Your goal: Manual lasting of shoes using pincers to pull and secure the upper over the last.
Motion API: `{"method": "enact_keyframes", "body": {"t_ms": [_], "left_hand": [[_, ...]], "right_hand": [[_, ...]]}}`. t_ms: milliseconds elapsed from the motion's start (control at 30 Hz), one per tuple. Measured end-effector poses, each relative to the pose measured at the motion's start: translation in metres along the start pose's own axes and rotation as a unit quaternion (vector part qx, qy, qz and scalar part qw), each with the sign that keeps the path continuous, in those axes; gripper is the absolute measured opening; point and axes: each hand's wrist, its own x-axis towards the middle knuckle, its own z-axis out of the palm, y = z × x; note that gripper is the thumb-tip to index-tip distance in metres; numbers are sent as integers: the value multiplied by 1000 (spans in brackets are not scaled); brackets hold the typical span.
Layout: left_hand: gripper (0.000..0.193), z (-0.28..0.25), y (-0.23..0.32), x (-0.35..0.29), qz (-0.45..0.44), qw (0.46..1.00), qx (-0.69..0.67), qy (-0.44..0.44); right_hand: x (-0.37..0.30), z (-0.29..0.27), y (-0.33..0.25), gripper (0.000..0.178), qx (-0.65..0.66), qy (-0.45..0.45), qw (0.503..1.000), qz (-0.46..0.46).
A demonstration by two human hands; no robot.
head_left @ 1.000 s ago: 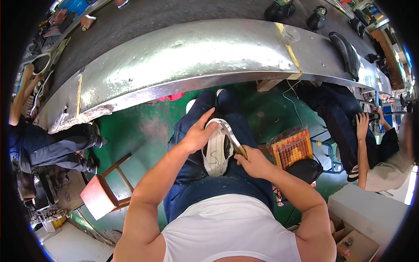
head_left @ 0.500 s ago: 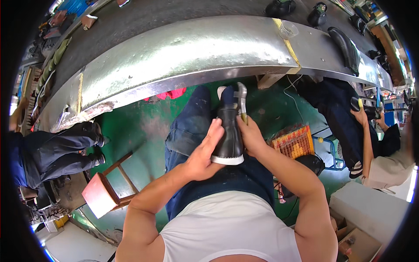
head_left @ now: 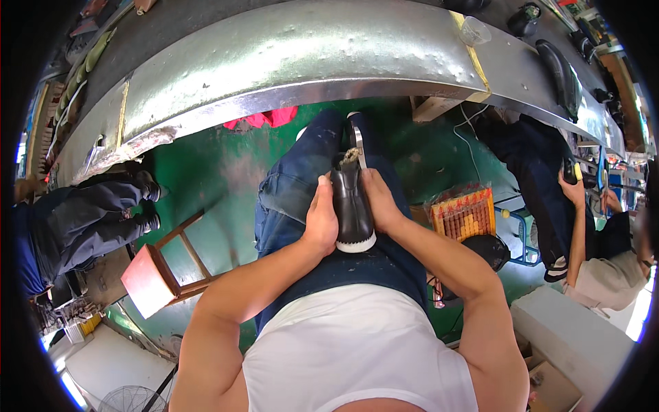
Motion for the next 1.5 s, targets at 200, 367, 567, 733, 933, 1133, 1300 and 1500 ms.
{"method": "enact_keyframes", "body": {"t_ms": [200, 367, 567, 733, 933, 1133, 1300, 1500], "left_hand": [[48, -17, 6, 21, 53, 995, -33, -84], [50, -9, 15, 31, -13, 997, -38, -61], [57, 3, 26, 25, -7, 997, 36, -74], [60, 3, 25, 25, -18, 995, 73, -62], [62, -11, 19, 35, 2, 991, 95, -95], [74, -45, 33, 38, -1, 959, 27, -283], [120, -40, 37, 20, 112, 823, 535, -154], [96, -27, 48, 14, 242, 857, 439, -114]], "right_hand": [[3, 6, -22, 48, -135, 44, 990, -12], [4, -11, -49, 49, -222, 57, 973, -41], [-40, -32, -91, 95, -253, -117, 957, -79], [-35, -32, -88, 108, -272, -120, 944, -143], [-36, -28, -92, 85, -439, -147, 843, -274], [-22, -25, -75, 77, -437, -79, 840, -312], [-22, -22, -77, 75, -346, -41, 911, -222], [-8, -31, -54, 83, -93, -23, 970, -223]]}}
